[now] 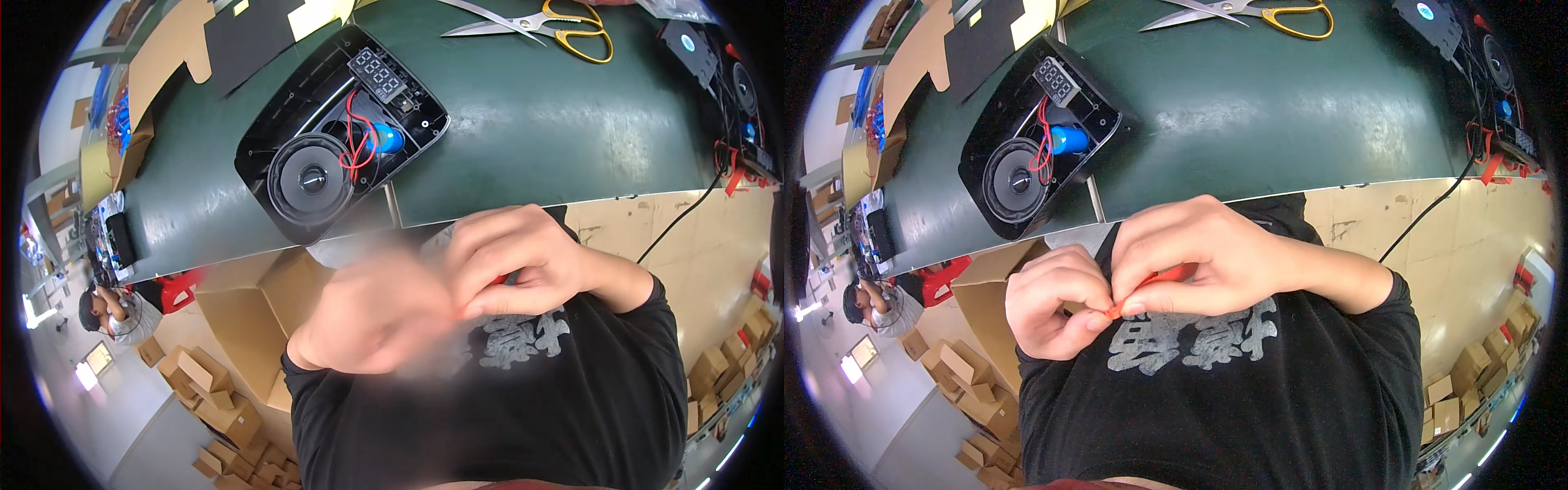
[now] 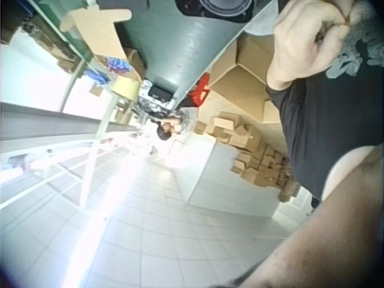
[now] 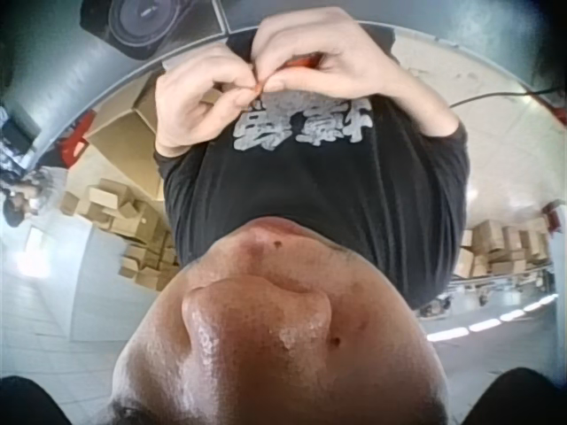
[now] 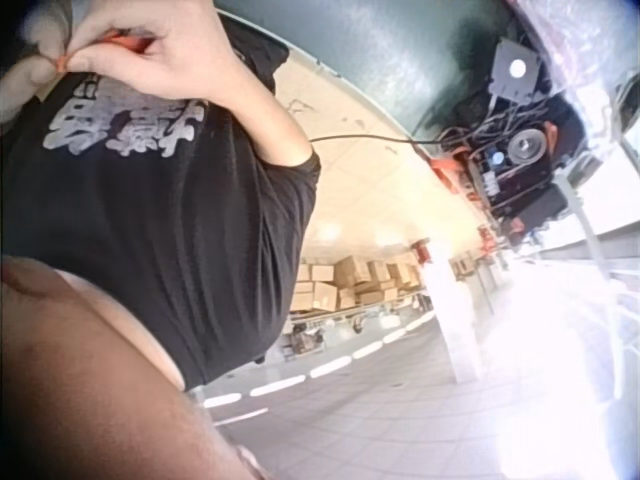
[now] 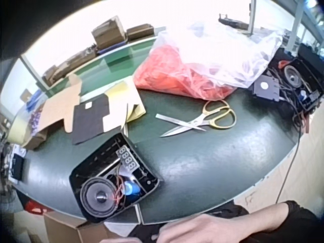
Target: Assembling a portable speaker by connecting wires and fitting the internal driver into the housing.
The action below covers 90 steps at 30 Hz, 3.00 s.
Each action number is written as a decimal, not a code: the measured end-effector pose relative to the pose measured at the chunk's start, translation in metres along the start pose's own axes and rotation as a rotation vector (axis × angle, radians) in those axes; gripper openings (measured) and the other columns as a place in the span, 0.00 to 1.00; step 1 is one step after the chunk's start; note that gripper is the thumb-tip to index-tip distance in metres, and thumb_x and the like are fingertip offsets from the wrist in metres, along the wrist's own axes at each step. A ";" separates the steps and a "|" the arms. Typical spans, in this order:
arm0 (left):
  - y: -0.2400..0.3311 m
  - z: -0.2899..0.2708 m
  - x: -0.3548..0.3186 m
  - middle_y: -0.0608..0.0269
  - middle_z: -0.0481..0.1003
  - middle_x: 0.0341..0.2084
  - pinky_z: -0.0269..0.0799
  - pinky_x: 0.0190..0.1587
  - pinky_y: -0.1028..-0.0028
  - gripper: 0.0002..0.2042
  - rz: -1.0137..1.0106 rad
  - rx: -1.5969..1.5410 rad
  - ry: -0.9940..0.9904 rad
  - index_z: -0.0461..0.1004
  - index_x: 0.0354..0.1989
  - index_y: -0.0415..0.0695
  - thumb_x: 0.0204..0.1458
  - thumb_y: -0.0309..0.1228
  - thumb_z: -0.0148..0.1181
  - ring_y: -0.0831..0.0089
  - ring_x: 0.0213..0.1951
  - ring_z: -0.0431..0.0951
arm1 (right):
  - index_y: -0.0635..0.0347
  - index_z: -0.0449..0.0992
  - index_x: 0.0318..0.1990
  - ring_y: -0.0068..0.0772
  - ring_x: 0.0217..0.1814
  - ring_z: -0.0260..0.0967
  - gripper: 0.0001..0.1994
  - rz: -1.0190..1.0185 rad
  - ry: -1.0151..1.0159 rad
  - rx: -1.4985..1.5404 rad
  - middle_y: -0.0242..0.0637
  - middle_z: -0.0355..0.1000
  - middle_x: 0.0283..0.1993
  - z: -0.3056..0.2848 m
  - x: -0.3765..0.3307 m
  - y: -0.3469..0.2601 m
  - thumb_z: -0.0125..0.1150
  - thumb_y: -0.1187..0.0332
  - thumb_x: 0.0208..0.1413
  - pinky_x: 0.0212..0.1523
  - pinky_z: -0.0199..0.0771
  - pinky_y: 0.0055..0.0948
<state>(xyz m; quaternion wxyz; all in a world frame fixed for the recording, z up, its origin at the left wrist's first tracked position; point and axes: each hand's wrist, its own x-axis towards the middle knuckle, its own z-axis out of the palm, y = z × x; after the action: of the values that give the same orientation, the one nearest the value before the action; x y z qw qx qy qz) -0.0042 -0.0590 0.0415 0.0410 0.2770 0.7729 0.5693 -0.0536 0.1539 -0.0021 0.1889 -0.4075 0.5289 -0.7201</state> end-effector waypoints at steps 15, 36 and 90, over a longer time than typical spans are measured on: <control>-0.052 -0.104 0.002 0.65 0.76 0.30 0.67 0.36 0.79 0.08 -0.410 0.742 0.523 0.79 0.42 0.39 0.59 0.26 0.57 0.80 0.31 0.73 | 0.56 0.77 0.30 0.32 0.25 0.69 0.08 -0.147 0.471 -1.185 0.30 0.71 0.25 -0.027 0.005 0.014 0.71 0.74 0.43 0.26 0.63 0.28; -0.025 -0.101 0.029 0.48 0.76 0.48 0.66 0.58 0.67 0.16 -0.121 0.706 0.191 0.75 0.49 0.35 0.50 0.22 0.57 0.58 0.53 0.75 | 0.55 0.76 0.32 0.33 0.30 0.71 0.05 -0.032 0.501 -1.240 0.30 0.73 0.28 -0.037 0.020 0.024 0.67 0.73 0.47 0.31 0.68 0.30; -0.063 -0.074 0.007 0.50 0.68 0.59 0.58 0.63 0.71 0.24 -0.245 0.089 0.321 0.66 0.63 0.33 0.62 0.35 0.51 0.65 0.59 0.68 | 0.58 0.78 0.33 0.38 0.33 0.74 0.06 -0.034 0.323 -1.254 0.34 0.77 0.30 -0.051 0.035 0.010 0.68 0.75 0.46 0.38 0.72 0.32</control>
<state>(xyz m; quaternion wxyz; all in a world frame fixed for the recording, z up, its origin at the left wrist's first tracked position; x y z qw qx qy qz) -0.0629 -0.1318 0.0119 -0.0259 0.0882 0.8218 0.5623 -0.1161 0.1565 -0.0028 -0.1784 -0.3355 0.8643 -0.3297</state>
